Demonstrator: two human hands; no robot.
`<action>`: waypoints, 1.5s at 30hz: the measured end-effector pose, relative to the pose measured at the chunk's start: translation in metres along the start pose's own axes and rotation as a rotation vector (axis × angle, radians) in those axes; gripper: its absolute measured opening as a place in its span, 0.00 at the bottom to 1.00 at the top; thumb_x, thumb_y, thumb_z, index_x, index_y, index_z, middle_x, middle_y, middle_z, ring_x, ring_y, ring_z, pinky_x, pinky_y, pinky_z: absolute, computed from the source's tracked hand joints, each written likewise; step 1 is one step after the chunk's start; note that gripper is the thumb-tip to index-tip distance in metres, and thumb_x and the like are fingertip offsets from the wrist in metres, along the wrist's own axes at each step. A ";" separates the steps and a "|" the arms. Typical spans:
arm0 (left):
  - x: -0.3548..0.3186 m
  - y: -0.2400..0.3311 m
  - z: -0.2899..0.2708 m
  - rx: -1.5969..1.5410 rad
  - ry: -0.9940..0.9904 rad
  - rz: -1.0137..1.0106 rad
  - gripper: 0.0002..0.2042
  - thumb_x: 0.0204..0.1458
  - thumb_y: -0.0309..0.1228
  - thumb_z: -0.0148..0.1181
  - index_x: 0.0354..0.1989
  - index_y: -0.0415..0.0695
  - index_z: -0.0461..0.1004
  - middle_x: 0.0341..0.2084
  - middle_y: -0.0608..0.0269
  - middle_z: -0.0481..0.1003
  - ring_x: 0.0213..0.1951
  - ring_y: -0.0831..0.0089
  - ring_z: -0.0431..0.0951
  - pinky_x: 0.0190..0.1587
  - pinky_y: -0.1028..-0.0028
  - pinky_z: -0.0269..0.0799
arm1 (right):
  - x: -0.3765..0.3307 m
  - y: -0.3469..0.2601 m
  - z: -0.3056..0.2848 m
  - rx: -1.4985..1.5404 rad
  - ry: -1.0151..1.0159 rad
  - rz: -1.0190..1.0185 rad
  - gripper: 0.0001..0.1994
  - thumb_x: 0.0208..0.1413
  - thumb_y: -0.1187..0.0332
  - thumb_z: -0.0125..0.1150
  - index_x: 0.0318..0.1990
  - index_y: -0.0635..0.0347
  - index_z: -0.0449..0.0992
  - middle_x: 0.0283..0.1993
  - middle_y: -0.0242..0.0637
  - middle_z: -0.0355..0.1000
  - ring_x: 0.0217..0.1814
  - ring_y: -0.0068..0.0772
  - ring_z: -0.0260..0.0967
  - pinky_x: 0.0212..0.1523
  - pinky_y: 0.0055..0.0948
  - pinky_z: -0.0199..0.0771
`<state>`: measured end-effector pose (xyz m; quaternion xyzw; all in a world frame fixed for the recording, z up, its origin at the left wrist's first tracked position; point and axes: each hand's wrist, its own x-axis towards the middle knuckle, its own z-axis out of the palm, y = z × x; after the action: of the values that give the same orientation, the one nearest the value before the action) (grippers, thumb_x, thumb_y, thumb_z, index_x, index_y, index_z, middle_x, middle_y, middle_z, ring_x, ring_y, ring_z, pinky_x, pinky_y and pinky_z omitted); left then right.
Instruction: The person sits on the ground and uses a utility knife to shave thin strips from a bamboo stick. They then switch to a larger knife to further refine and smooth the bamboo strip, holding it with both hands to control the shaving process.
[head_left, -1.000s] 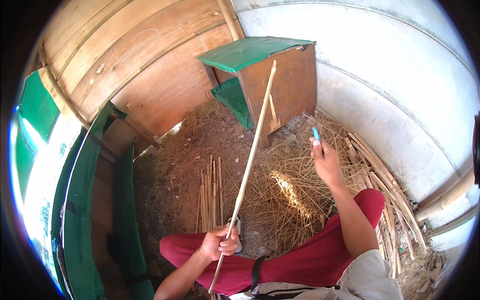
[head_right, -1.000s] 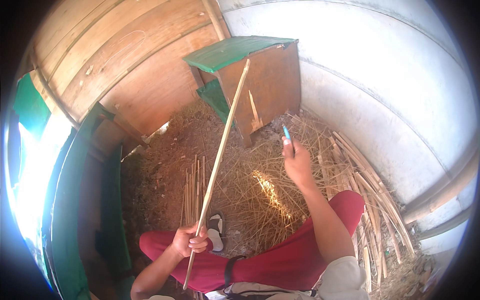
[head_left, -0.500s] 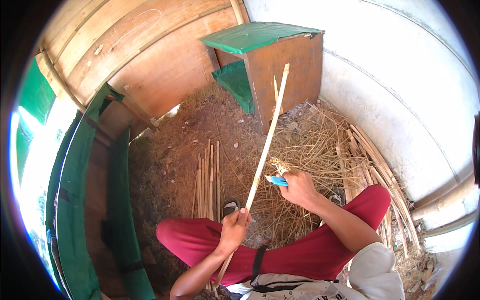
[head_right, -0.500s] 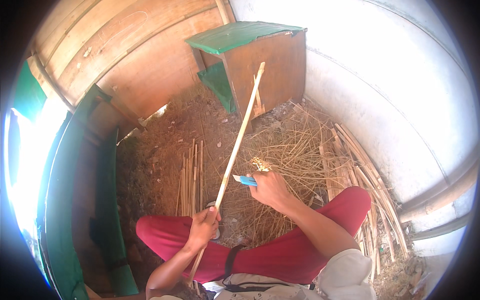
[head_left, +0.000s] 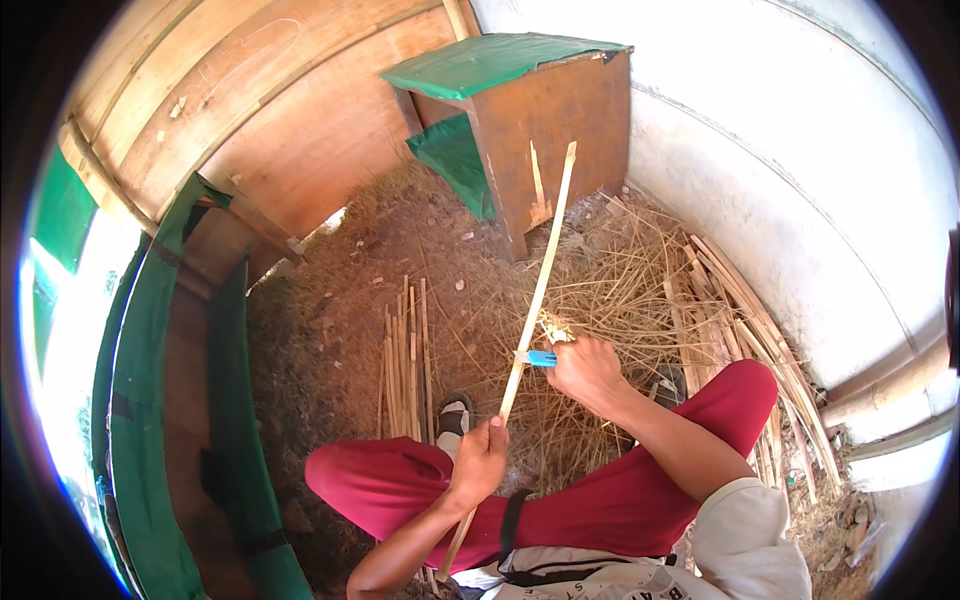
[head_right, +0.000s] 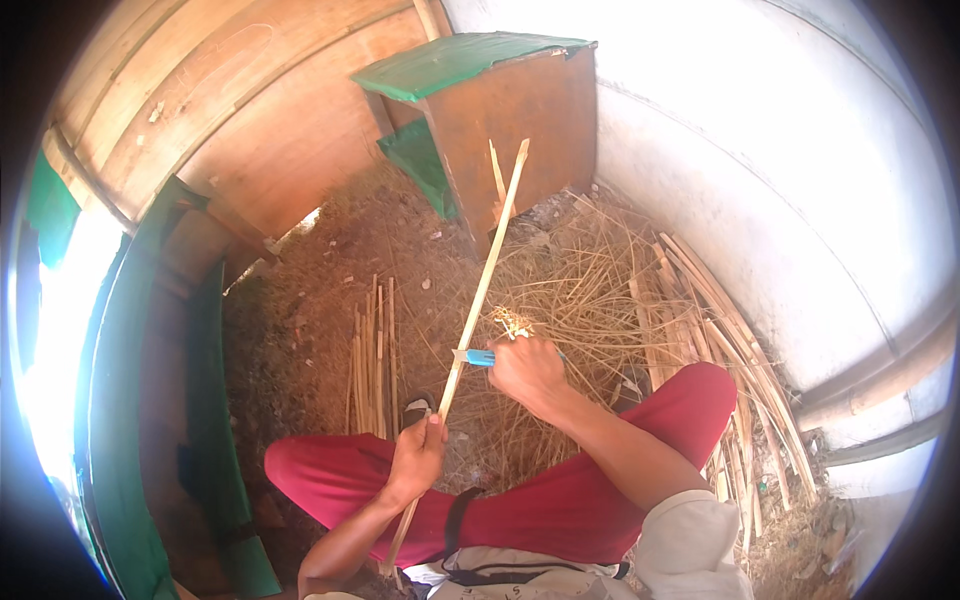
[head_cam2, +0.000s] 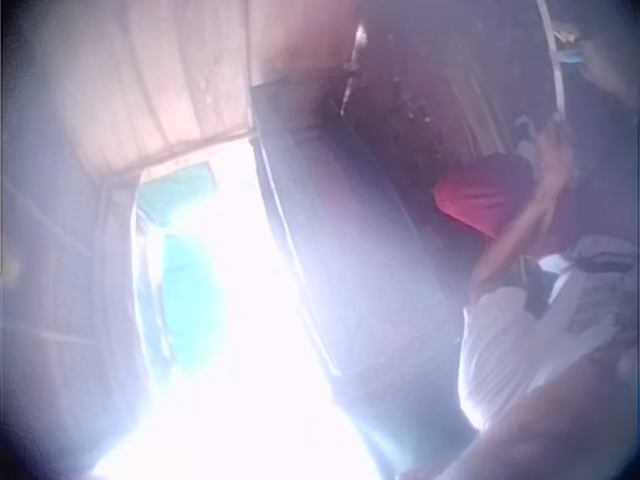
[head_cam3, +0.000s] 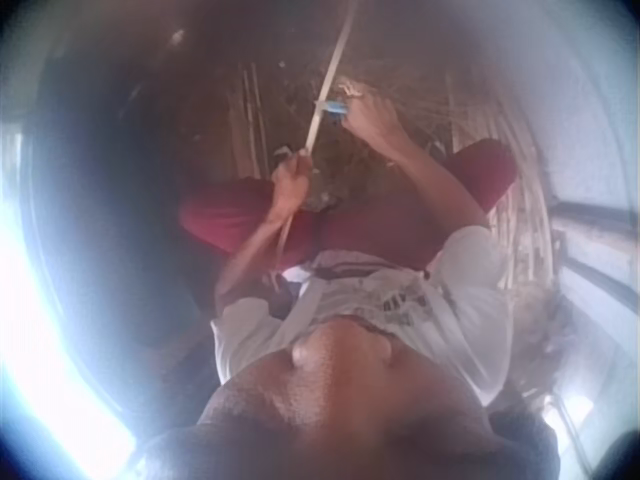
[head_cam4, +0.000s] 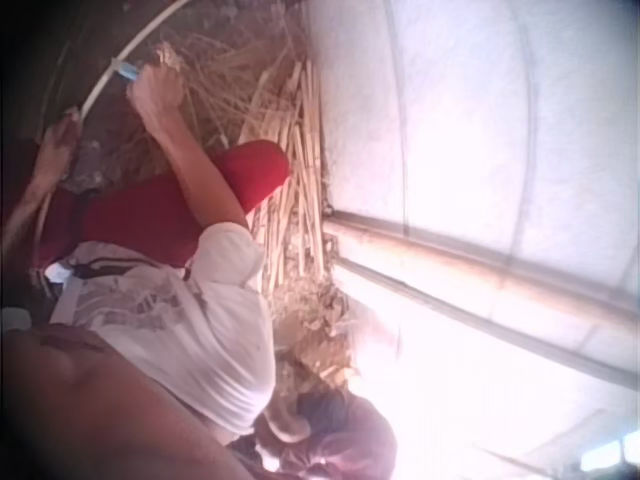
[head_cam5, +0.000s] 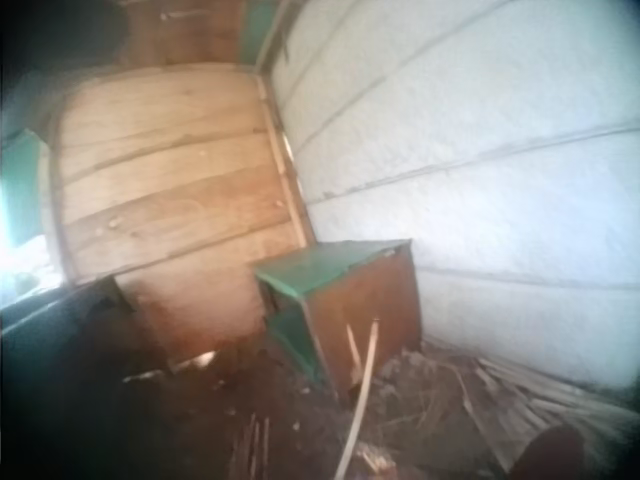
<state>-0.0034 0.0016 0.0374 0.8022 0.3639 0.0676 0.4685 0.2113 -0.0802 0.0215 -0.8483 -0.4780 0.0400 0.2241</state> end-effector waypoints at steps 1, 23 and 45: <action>0.000 -0.001 0.001 0.023 -0.021 -0.004 0.22 0.68 0.41 0.40 0.27 0.37 0.70 0.16 0.51 0.68 0.20 0.56 0.69 0.29 0.61 0.67 | 0.000 0.003 0.007 -0.022 -0.016 0.016 0.10 0.53 0.68 0.57 0.26 0.64 0.80 0.20 0.48 0.74 0.19 0.42 0.74 0.20 0.42 0.72; -0.004 -0.025 -0.007 -0.112 -0.217 -0.394 0.24 0.69 0.46 0.35 0.28 0.40 0.67 0.13 0.64 0.64 0.13 0.71 0.68 0.19 0.67 0.65 | 0.020 0.030 0.076 -0.159 -0.029 -0.094 0.07 0.47 0.71 0.57 0.23 0.61 0.79 0.24 0.48 0.77 0.24 0.45 0.77 0.21 0.41 0.73; -0.102 -0.007 -0.064 -0.071 -0.341 -0.405 0.21 0.69 0.43 0.38 0.25 0.44 0.64 0.14 0.73 0.60 0.16 0.82 0.61 0.19 0.76 0.58 | 0.054 0.114 0.072 -0.142 -0.101 0.390 0.08 0.51 0.70 0.56 0.30 0.62 0.81 0.35 0.49 0.78 0.39 0.48 0.79 0.37 0.44 0.79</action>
<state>-0.1104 -0.0174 0.0912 0.6958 0.4303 -0.1510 0.5549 0.3103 -0.0612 -0.0829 -0.9354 -0.3170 0.0913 0.1275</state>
